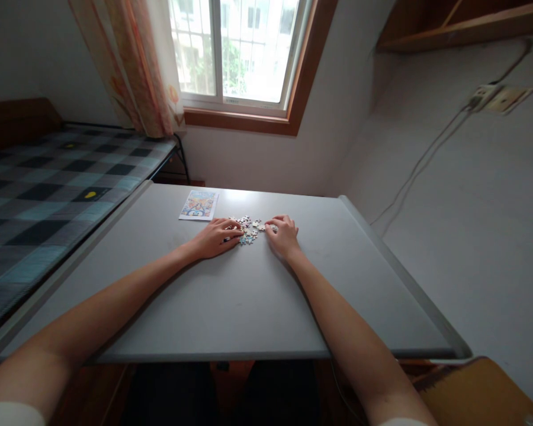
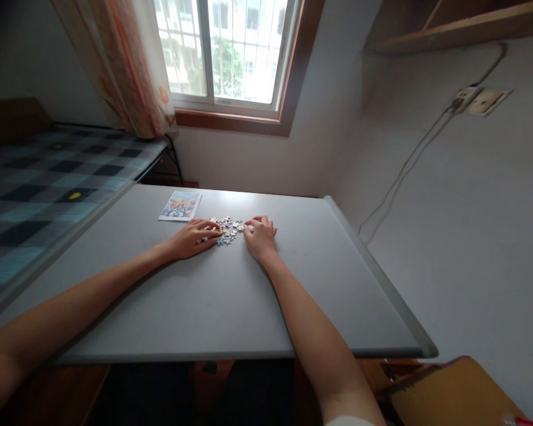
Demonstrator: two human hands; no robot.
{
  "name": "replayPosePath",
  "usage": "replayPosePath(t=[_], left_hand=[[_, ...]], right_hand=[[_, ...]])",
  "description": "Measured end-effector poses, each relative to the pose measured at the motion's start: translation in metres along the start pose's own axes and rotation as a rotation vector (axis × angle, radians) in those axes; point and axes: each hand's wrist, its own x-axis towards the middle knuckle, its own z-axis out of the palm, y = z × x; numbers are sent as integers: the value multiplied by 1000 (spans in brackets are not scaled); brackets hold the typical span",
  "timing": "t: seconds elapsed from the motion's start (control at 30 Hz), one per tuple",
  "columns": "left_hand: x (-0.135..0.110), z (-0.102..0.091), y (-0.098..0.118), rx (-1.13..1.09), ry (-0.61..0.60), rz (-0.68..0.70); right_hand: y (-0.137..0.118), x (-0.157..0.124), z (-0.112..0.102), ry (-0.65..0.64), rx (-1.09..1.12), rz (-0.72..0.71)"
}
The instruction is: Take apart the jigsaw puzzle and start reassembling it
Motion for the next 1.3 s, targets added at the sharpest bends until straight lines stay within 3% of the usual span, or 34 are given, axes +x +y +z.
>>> replayPosePath(t=[0.1,0.3,0.5,0.73,1.0,1.3], left_hand=[[0,1,0,-2,12,8],[0,-2,0,57,86,-41],[1,-5,2,45,49,-19],[0,-4,0,53,55,17],[-1,-2,-2,83,91,-28],[-1,0,-4,79,85,-38]], right_hand=[[1,-2,2,-8,33,-110],[-7,-9,4,-161,74,-454],[-14,-14,1,-218,6,-556],[-14,-12,1,-206,50,-503],[0,0,0,-81,155,-340],[3,12,2,-24,820,-31]])
